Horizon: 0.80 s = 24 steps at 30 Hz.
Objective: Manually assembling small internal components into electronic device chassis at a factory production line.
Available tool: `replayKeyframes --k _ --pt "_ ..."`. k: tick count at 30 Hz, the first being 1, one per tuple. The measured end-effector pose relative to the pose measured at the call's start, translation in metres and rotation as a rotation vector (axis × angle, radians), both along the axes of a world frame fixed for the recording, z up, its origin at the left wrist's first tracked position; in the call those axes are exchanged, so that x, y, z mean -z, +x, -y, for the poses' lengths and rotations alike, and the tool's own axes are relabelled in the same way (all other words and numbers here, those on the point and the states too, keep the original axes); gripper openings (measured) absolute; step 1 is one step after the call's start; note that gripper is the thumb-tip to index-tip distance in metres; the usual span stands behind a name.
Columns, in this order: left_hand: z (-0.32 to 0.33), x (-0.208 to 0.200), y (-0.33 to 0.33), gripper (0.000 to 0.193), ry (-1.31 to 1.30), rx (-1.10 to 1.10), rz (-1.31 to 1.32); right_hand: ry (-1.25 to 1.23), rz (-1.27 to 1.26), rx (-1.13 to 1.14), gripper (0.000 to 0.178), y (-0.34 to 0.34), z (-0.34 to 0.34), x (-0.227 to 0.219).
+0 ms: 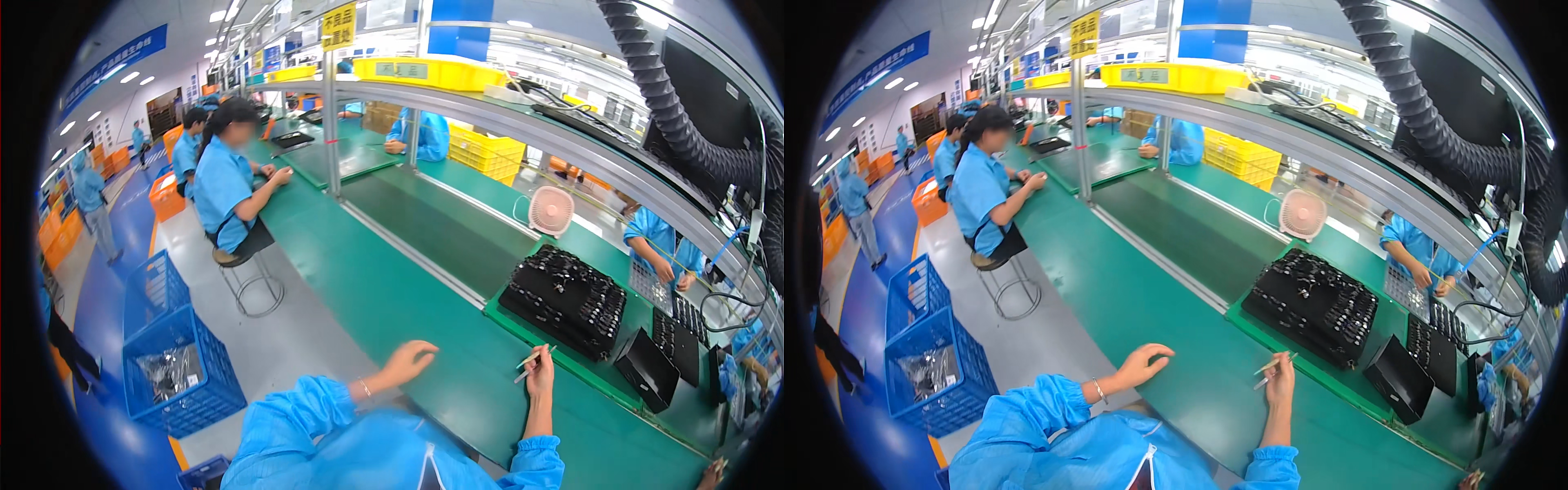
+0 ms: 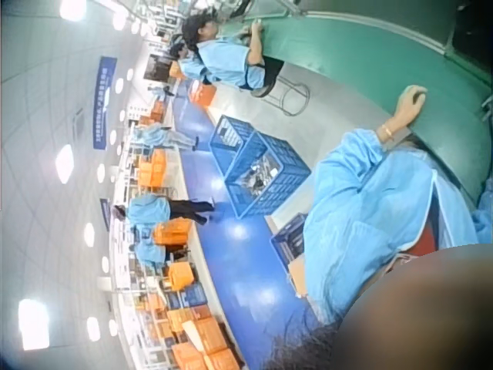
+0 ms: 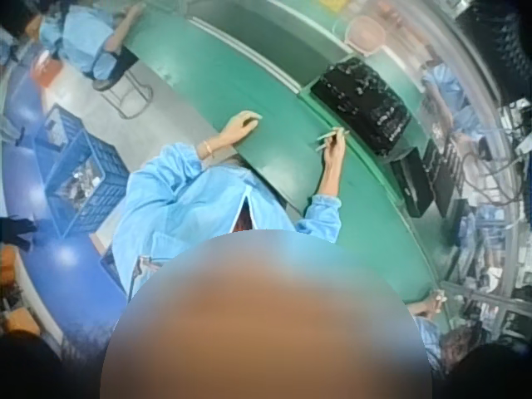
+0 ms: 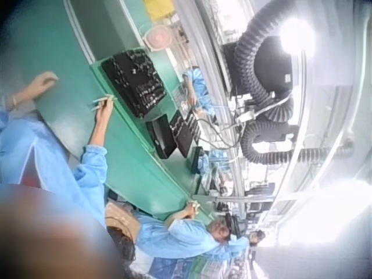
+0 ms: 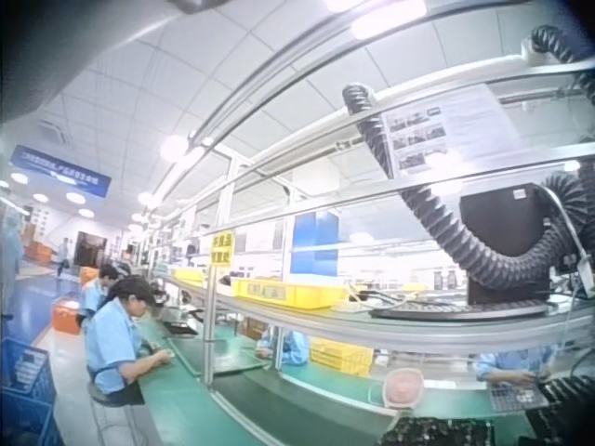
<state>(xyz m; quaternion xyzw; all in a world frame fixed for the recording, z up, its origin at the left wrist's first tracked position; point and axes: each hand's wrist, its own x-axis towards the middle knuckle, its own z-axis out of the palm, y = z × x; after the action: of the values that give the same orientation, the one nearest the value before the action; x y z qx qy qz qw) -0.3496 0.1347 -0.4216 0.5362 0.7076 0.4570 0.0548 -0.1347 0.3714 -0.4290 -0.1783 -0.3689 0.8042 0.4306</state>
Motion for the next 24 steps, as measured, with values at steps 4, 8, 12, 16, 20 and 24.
replayKeyframes --k 4,8,12,16,20,24 --pt "-0.024 -0.157 0.073 0.036 0.161 0.770 0.824 -0.034 0.010 0.057 0.022 0.021 -0.005 0.011" --pt "-0.029 -0.257 0.116 0.046 0.554 1.614 1.136 -0.063 -0.001 0.062 0.022 0.026 0.009 0.003" --pt "-0.029 -0.320 0.128 0.048 0.488 1.806 1.090 -0.078 -0.009 0.037 0.022 0.024 -0.001 0.015" --pt "-0.043 -0.326 0.135 0.047 0.421 1.802 1.124 -0.101 -0.013 0.068 0.023 0.014 0.011 -0.011" --pt "-0.060 -0.325 0.143 0.047 0.417 1.779 1.259 -0.292 0.027 0.160 0.023 0.012 0.009 -0.018" --pt "-0.056 -0.327 0.151 0.046 0.398 1.749 1.375 -0.088 0.045 0.085 0.023 0.015 0.009 -0.002"
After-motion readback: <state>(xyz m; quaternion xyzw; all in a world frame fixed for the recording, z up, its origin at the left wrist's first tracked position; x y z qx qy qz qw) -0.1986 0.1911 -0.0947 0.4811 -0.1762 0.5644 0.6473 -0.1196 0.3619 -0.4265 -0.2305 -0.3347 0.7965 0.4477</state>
